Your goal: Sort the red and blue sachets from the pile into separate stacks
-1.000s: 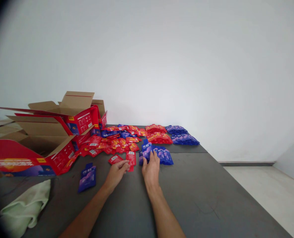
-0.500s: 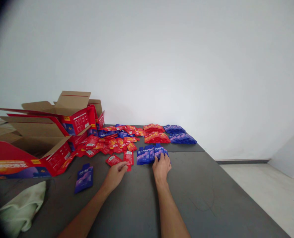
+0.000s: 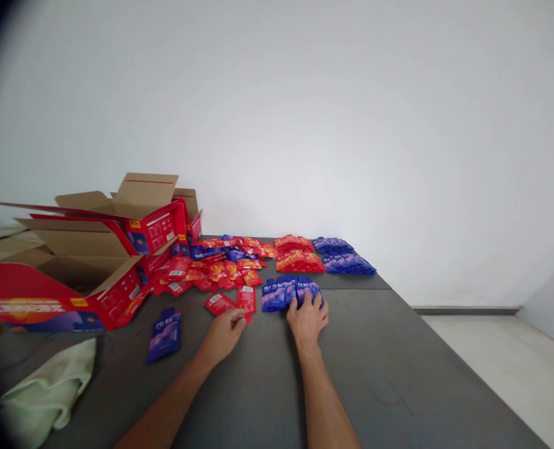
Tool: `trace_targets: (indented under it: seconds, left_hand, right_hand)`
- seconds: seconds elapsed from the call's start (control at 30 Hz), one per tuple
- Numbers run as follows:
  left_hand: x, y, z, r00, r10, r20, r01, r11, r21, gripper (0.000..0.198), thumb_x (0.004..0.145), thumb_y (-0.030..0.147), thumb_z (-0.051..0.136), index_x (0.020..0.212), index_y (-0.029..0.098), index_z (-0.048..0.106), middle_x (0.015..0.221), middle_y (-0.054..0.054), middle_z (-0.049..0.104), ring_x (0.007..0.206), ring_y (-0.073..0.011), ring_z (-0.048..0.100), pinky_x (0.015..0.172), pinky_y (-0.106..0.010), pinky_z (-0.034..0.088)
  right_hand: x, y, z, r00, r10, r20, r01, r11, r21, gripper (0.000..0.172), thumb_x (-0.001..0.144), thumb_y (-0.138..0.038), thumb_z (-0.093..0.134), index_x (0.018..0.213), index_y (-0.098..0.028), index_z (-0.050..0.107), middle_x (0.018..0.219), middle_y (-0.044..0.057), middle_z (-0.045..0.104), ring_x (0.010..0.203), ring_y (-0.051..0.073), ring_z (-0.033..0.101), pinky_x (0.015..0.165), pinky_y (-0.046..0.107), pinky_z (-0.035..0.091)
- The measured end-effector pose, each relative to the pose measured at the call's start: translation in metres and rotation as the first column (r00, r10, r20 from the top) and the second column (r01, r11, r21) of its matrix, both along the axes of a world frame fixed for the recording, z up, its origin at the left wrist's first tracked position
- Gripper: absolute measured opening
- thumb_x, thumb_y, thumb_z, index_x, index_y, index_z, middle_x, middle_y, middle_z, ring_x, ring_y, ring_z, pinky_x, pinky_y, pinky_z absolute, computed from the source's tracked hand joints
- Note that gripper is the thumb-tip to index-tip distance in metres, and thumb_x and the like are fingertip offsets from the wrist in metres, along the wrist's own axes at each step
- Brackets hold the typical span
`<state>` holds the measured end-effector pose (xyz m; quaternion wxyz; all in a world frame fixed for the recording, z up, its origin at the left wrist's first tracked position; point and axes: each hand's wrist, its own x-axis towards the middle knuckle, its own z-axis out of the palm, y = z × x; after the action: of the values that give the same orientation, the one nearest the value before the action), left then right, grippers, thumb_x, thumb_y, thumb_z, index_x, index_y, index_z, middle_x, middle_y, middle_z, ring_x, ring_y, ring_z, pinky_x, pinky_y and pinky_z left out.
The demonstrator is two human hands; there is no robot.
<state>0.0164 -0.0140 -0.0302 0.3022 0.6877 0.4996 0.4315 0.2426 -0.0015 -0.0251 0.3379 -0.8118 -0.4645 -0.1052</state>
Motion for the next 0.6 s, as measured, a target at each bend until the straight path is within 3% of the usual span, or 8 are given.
trace_targets:
  seconds: [0.1, 0.2, 0.33, 0.43, 0.53, 0.6]
  left_hand:
    - [-0.003, 0.0, 0.006, 0.993, 0.036, -0.11, -0.025, 0.994, 0.104, 0.025, 0.083, 0.017, 0.051, 0.098, 0.019, 0.07, 0.097, -0.009, 0.07, 0.091, -0.0212, 0.062, 0.085, -0.033, 0.046]
    - [-0.009, -0.001, 0.016, 0.954, 0.142, -0.266, -0.095, 0.979, 0.182, 0.027, 0.083, 0.014, 0.049, 0.1, 0.018, 0.069, 0.103, -0.011, 0.067, 0.101, -0.0235, 0.059, 0.094, -0.036, 0.042]
    - [-0.02, -0.008, 0.024, 0.784, 0.38, -0.491, -0.308, 0.925, 0.224, 0.032, 0.082, 0.017, 0.05, 0.109, 0.019, 0.068, 0.12, -0.014, 0.061, 0.12, -0.0301, 0.049, 0.103, -0.046, 0.034]
    - [-0.031, -0.012, 0.023, 0.607, 0.517, -0.603, -0.493, 0.841, 0.225, 0.042, 0.081, 0.024, 0.054, 0.121, 0.018, 0.063, 0.137, -0.019, 0.05, 0.137, -0.0378, 0.03, 0.109, -0.059, 0.019]
    - [-0.045, -0.009, 0.018, 0.489, 0.542, -0.683, -0.641, 0.755, 0.14, 0.054, 0.079, 0.037, 0.056, 0.129, 0.016, 0.057, 0.15, -0.022, 0.034, 0.143, -0.045, 0.011, 0.104, -0.071, 0.014]
    - [-0.054, -0.005, 0.014, 0.48, 0.515, -0.711, -0.694, 0.718, 0.051, 0.057, 0.08, 0.043, 0.054, 0.131, 0.017, 0.055, 0.153, -0.022, 0.03, 0.143, -0.0479, 0.009, 0.1, -0.075, 0.017]
  right_hand:
    - [-0.017, -0.004, 0.007, 0.996, 0.074, 0.05, -0.077, 0.995, 0.056, 0.047, 0.088, -0.04, 0.05, 0.128, -0.017, 0.059, 0.142, 0.019, 0.043, 0.129, 0.041, 0.033, 0.098, 0.058, 0.031]
    - [-0.046, -0.009, 0.01, 0.967, 0.233, 0.103, -0.243, 0.966, 0.091, 0.045, 0.09, -0.037, 0.048, 0.129, -0.019, 0.059, 0.145, 0.017, 0.043, 0.133, 0.038, 0.03, 0.102, 0.057, 0.028]
    - [-0.088, -0.021, 0.008, 0.869, 0.469, 0.157, -0.48, 0.876, 0.042, 0.042, 0.092, -0.032, 0.046, 0.131, -0.023, 0.057, 0.146, 0.012, 0.044, 0.138, 0.034, 0.028, 0.105, 0.052, 0.027]
    - [-0.109, -0.029, 0.008, 0.79, 0.589, 0.17, -0.593, 0.804, -0.034, 0.042, 0.094, -0.028, 0.043, 0.135, -0.026, 0.053, 0.147, 0.009, 0.044, 0.139, 0.031, 0.027, 0.107, 0.05, 0.026]
    - [-0.119, -0.035, 0.008, 0.743, 0.648, 0.165, -0.642, 0.761, -0.096, 0.043, 0.095, -0.03, 0.041, 0.137, -0.027, 0.051, 0.149, 0.009, 0.042, 0.141, 0.031, 0.025, 0.108, 0.05, 0.024]
    - [-0.12, -0.037, 0.007, 0.728, 0.668, 0.153, -0.656, 0.744, -0.126, 0.042, 0.097, -0.033, 0.039, 0.136, -0.027, 0.052, 0.15, 0.009, 0.041, 0.14, 0.031, 0.026, 0.108, 0.05, 0.024]
